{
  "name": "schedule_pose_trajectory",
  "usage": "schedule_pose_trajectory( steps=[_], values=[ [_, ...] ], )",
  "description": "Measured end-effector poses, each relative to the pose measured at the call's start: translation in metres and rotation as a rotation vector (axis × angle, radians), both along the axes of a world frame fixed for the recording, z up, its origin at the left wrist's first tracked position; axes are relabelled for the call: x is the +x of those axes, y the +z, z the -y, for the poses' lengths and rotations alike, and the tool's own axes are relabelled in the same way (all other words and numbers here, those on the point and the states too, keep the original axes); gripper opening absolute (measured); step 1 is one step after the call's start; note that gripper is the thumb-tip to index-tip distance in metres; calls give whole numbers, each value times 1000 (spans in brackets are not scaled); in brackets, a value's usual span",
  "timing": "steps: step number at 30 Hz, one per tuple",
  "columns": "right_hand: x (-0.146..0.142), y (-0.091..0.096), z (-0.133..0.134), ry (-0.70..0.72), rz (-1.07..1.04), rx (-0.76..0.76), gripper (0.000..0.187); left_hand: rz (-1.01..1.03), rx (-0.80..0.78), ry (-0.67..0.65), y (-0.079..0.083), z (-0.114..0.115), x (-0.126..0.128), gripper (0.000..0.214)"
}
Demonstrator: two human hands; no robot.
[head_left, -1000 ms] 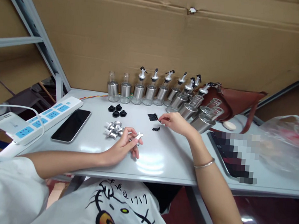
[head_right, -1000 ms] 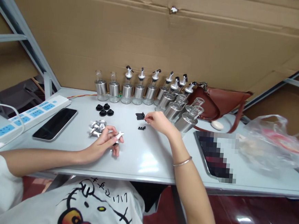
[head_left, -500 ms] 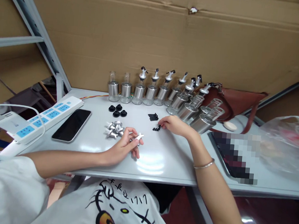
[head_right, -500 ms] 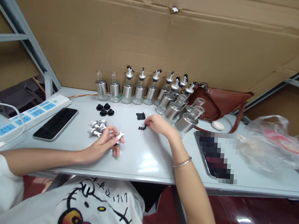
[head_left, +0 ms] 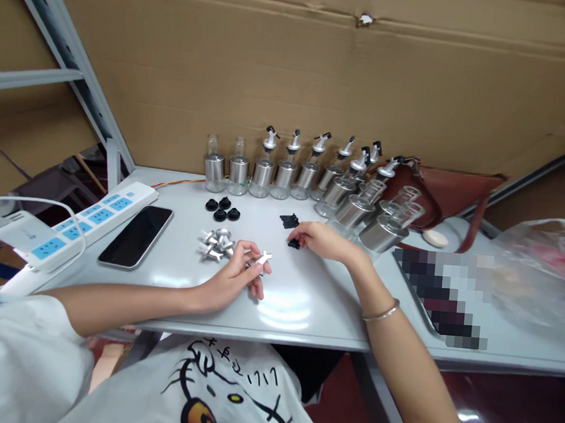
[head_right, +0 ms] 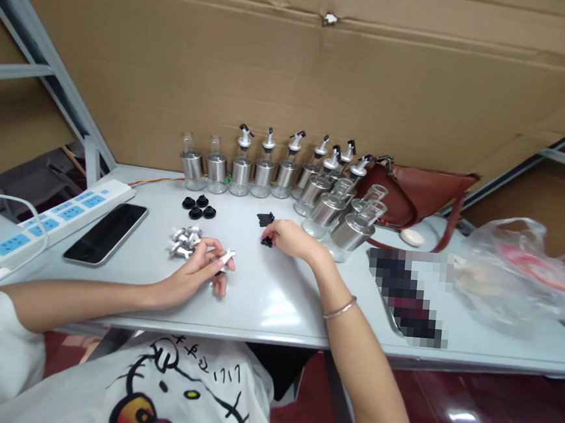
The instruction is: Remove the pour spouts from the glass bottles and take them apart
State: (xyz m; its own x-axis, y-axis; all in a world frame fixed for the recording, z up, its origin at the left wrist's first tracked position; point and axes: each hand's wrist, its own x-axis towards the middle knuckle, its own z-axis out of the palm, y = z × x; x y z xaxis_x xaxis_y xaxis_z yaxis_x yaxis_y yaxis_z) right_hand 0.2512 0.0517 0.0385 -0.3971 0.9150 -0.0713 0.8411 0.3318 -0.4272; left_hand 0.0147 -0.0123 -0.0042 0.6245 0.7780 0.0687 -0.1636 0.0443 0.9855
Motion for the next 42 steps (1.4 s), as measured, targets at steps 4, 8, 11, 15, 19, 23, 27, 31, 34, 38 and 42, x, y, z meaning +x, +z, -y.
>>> schedule_pose_trajectory(
  steps=[4,8,11,15,19,23,27,31,34,38,42],
  values=[
    [-1,0,1,4,-6,-19,48,0,-2,-3,0,0,0,27],
    [0,1,2,-6,-5,-21,48,3,-8,-3,2,1,0,28],
    [0,2,2,-13,-8,-10,48,5,-15,-2,3,1,0,29],
    [-4,-1,1,42,-16,56,50,3,-21,-5,4,1,0,29],
    [-5,-6,-1,124,-16,74,51,-4,-16,-3,4,1,1,29],
    [-3,-6,-1,117,-1,65,48,0,-22,-4,3,0,1,30],
    [-2,-1,1,103,0,55,47,2,-19,-9,2,0,0,31],
    [1,3,5,78,28,49,50,-1,-23,-6,3,1,0,30],
    [3,5,7,89,44,4,53,-1,-22,-3,4,1,0,30],
    [-6,9,10,79,-117,58,36,-2,-16,-13,3,1,0,27],
    [-29,14,22,180,-435,-37,14,-1,-16,-28,4,1,0,29]
  ],
)
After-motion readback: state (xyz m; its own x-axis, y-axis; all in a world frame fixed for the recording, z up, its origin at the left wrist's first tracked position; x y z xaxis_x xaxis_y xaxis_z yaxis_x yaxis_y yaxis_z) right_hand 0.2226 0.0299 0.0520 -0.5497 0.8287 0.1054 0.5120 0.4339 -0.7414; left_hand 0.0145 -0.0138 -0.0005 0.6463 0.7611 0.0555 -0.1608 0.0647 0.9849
